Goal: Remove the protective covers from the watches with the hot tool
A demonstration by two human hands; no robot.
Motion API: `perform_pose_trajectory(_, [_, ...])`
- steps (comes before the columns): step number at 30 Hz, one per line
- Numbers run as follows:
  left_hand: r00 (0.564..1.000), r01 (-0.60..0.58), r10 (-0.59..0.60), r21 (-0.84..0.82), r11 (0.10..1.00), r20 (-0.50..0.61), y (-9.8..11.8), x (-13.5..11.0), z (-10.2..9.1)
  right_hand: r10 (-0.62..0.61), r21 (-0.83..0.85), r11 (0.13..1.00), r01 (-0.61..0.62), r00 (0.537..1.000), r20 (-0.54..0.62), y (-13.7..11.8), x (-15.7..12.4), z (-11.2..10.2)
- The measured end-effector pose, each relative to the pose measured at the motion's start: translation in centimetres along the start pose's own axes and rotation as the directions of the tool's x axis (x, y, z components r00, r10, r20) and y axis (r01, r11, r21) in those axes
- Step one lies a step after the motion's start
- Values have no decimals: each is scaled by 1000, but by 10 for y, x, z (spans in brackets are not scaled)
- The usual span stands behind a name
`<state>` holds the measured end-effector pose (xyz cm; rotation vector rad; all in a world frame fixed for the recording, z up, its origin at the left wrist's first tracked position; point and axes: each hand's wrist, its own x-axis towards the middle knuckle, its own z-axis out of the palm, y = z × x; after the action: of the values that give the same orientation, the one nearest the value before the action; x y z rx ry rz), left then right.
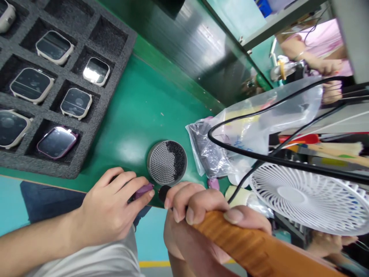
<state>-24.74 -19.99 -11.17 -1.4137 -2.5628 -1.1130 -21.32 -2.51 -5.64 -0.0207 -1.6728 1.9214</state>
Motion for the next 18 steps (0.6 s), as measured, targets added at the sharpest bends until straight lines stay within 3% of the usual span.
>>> perform_pose_trajectory(9, [999, 28, -28, 1, 1000, 18, 0, 2, 1, 34, -19, 999, -35, 998, -60, 1, -6, 6])
perform_pose_trajectory(18, [1000, 24, -24, -7, 1000, -6, 0, 1, 1, 72, -76, 994, -75, 996, -47, -2, -8, 14])
